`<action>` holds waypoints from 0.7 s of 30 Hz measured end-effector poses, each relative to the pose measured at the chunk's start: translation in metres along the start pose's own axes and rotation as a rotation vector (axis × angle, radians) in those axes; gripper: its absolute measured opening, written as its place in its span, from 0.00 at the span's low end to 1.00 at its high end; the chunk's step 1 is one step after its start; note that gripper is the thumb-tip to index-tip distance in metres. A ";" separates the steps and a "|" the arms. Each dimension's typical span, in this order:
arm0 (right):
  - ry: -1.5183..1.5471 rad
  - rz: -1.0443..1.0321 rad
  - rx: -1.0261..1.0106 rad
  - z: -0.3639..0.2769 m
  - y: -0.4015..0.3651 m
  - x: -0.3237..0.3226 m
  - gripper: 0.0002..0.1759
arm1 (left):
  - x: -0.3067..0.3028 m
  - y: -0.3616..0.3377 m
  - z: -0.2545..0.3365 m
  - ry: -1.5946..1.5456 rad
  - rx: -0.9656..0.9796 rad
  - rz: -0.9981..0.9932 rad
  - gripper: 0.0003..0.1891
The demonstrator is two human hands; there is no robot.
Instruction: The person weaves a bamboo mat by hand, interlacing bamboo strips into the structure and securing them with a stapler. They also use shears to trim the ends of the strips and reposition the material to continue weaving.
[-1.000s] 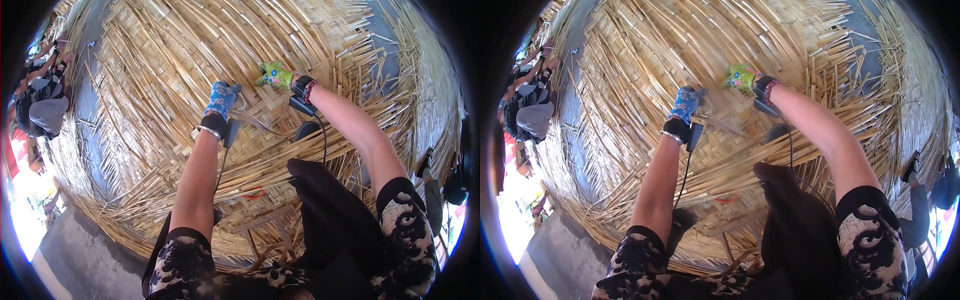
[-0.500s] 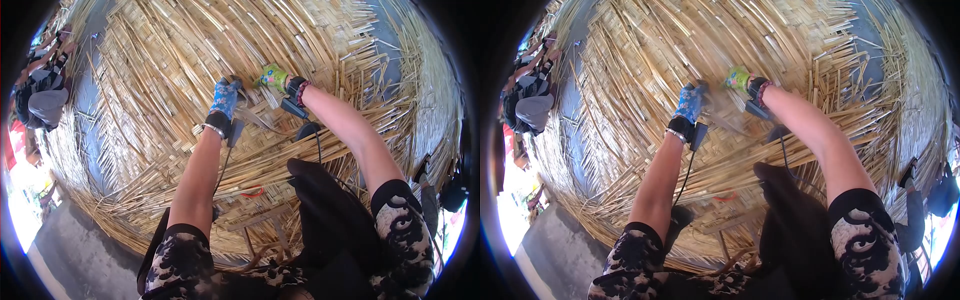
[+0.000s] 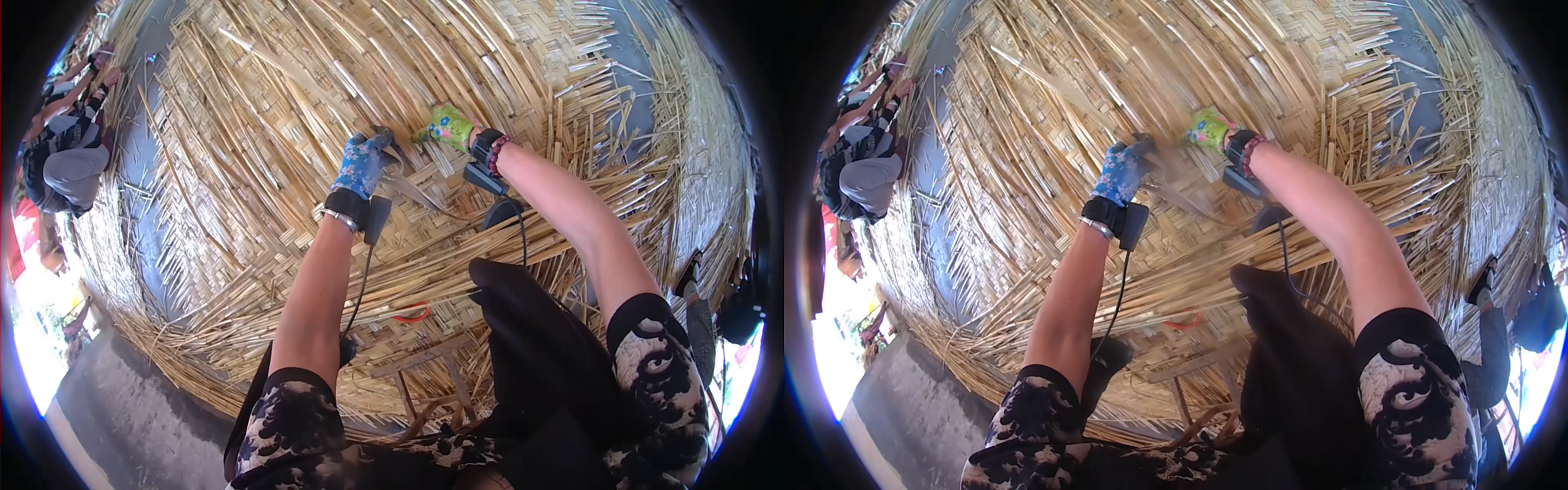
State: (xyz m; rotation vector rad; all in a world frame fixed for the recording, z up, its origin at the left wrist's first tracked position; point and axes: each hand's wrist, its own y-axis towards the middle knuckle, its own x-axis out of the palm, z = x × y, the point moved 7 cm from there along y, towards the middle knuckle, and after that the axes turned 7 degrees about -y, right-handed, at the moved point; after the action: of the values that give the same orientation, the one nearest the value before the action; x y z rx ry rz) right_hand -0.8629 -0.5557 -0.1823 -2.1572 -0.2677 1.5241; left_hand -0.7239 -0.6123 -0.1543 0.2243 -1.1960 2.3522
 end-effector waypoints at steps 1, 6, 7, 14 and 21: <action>0.000 0.000 -0.001 -0.003 -0.004 0.002 0.17 | 0.000 0.000 0.001 0.000 0.000 0.001 0.07; 1.960 0.241 0.196 -0.015 -0.068 0.034 0.24 | -0.001 0.005 0.009 0.395 0.106 0.103 0.05; 1.581 0.163 0.015 -0.027 -0.076 0.035 0.25 | -0.002 0.009 0.009 0.395 0.106 0.102 0.05; 0.943 -0.176 0.061 -0.067 -0.098 0.075 0.34 | 0.027 0.004 0.023 0.665 0.114 -0.023 0.07; 0.354 0.071 -0.124 -0.089 -0.118 0.041 0.27 | 0.073 0.004 0.014 1.301 0.106 -0.498 0.11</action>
State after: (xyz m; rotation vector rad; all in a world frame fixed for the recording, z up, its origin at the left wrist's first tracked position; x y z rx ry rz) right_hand -0.7523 -0.4606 -0.1357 -2.5092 -0.1696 1.1568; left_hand -0.7902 -0.5996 -0.1225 -0.7762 -0.2921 1.5360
